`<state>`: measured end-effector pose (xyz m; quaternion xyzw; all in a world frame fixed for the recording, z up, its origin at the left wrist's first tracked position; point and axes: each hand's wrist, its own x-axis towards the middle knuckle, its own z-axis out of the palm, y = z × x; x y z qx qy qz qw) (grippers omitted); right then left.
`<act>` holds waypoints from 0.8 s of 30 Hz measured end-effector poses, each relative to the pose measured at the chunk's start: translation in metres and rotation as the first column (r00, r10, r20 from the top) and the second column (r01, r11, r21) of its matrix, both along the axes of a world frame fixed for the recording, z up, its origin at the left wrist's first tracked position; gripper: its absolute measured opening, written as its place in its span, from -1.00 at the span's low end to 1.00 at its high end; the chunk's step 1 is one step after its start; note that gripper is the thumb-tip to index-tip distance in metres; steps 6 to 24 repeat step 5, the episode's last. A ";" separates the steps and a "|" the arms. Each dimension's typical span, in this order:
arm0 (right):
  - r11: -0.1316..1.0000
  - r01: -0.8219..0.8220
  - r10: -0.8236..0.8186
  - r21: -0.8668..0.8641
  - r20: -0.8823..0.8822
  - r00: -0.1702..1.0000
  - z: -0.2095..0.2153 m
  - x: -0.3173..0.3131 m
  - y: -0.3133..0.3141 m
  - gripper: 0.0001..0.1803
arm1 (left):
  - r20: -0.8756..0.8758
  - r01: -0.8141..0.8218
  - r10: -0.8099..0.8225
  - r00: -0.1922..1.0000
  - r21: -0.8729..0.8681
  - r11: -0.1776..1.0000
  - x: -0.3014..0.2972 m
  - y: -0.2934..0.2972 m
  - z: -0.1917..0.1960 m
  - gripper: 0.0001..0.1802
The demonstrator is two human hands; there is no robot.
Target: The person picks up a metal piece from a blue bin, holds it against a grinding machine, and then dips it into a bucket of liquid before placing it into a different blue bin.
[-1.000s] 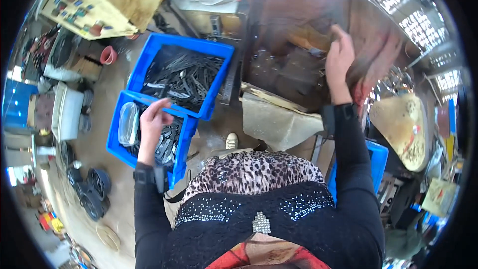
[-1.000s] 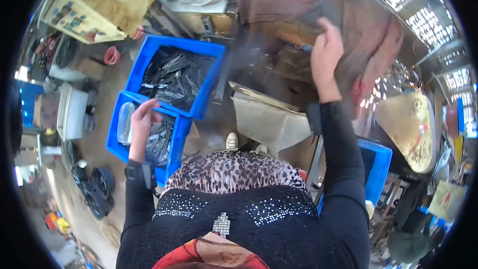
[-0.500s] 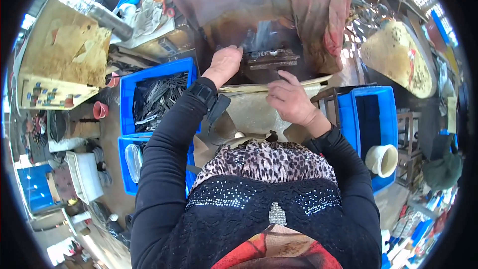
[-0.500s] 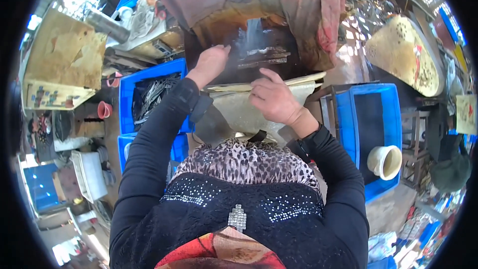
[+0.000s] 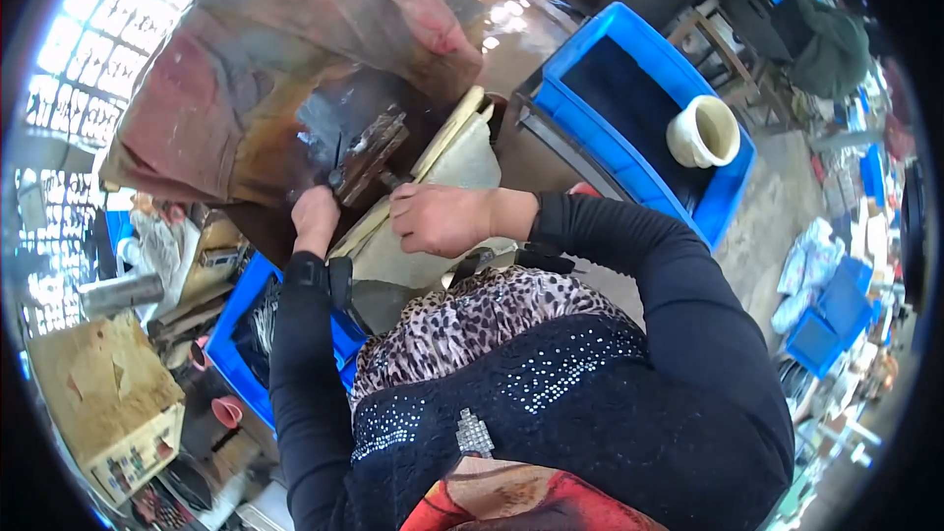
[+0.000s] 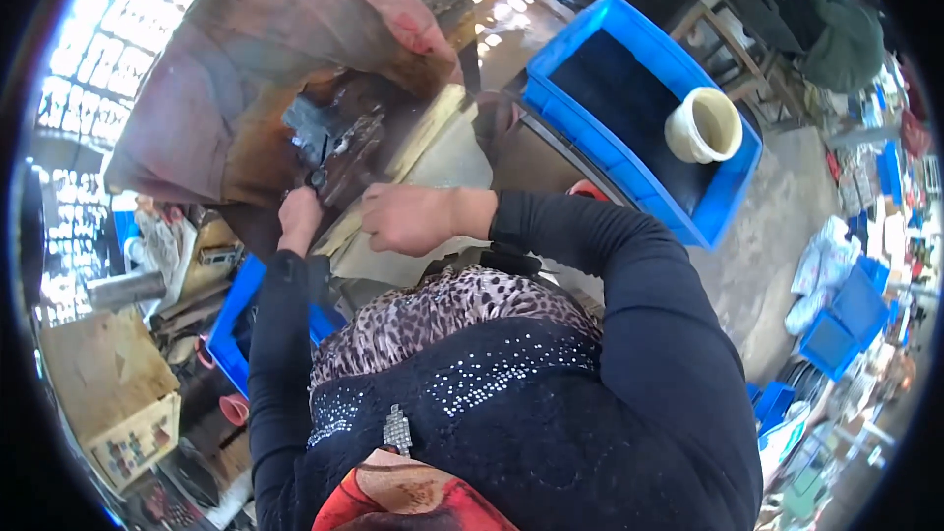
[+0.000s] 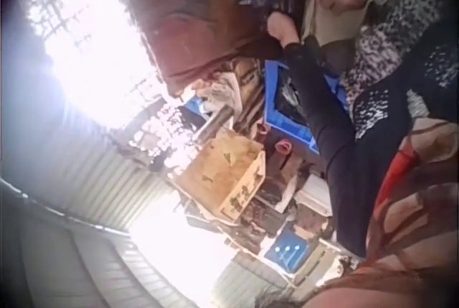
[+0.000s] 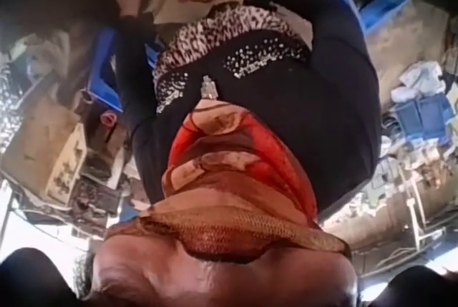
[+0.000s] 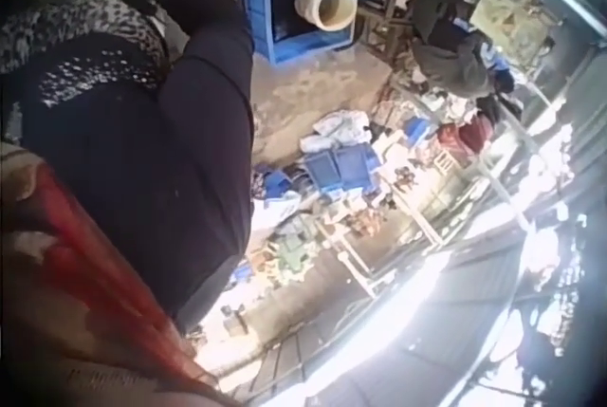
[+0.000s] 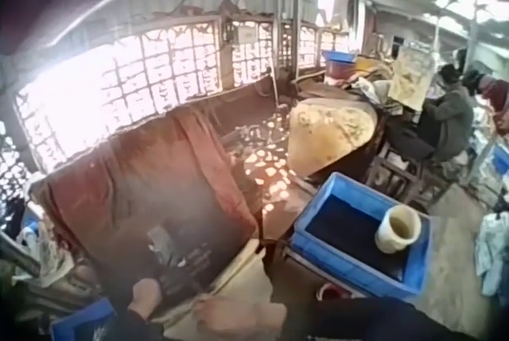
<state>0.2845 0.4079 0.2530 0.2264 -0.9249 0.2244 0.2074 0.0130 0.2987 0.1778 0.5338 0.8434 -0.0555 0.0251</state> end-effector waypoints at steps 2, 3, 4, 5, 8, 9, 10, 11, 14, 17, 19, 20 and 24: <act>0.989 0.101 -0.097 -0.112 0.033 0.995 -0.005 -0.016 -0.007 -0.84 | 0.043 -0.174 0.174 0.984 0.006 0.985 -0.014 -0.006 0.010 -0.81; 0.960 0.176 -0.163 -0.217 0.076 0.984 -0.007 -0.025 -0.010 -0.83 | 0.036 -0.162 0.162 0.986 0.004 0.987 -0.020 -0.012 0.016 -0.81; 0.916 0.251 -0.219 -0.312 0.136 0.966 -0.006 -0.025 -0.008 -0.82 | 0.053 -0.183 0.180 0.982 0.061 0.981 -0.015 -0.014 0.024 -0.78; 0.914 0.259 -0.226 -0.312 0.137 0.964 -0.008 -0.023 -0.006 -0.82 | 0.067 -0.207 0.200 0.977 0.117 0.971 -0.009 -0.017 0.038 -0.75; 0.914 0.259 -0.226 -0.312 0.137 0.964 -0.008 -0.023 -0.006 -0.82 | 0.067 -0.207 0.200 0.977 0.117 0.971 -0.009 -0.017 0.038 -0.75; 0.914 0.259 -0.226 -0.312 0.137 0.964 -0.008 -0.023 -0.006 -0.82 | 0.067 -0.207 0.200 0.977 0.117 0.971 -0.009 -0.017 0.038 -0.75; 0.914 0.259 -0.226 -0.312 0.137 0.964 -0.008 -0.023 -0.006 -0.82 | 0.067 -0.207 0.200 0.977 0.117 0.971 -0.009 -0.017 0.038 -0.75; 0.914 0.259 -0.226 -0.312 0.137 0.964 -0.008 -0.023 -0.006 -0.82 | 0.067 -0.207 0.200 0.977 0.117 0.971 -0.009 -0.017 0.038 -0.75; 0.914 0.259 -0.226 -0.312 0.137 0.964 -0.008 -0.023 -0.006 -0.82 | 0.067 -0.207 0.200 0.977 0.117 0.971 -0.009 -0.017 0.038 -0.75; 0.914 0.259 -0.226 -0.312 0.137 0.964 -0.008 -0.023 -0.006 -0.82 | 0.067 -0.207 0.200 0.977 0.117 0.971 -0.009 -0.017 0.038 -0.75; 0.914 0.259 -0.226 -0.312 0.137 0.964 -0.008 -0.023 -0.006 -0.82 | 0.067 -0.207 0.200 0.977 0.117 0.971 -0.009 -0.017 0.038 -0.75; 0.914 0.259 -0.226 -0.312 0.137 0.964 -0.008 -0.023 -0.006 -0.82 | 0.067 -0.207 0.200 0.977 0.117 0.971 -0.009 -0.017 0.038 -0.75; 0.914 0.259 -0.226 -0.312 0.137 0.964 -0.008 -0.023 -0.006 -0.82 | 0.067 -0.207 0.200 0.977 0.117 0.971 -0.009 -0.017 0.038 -0.75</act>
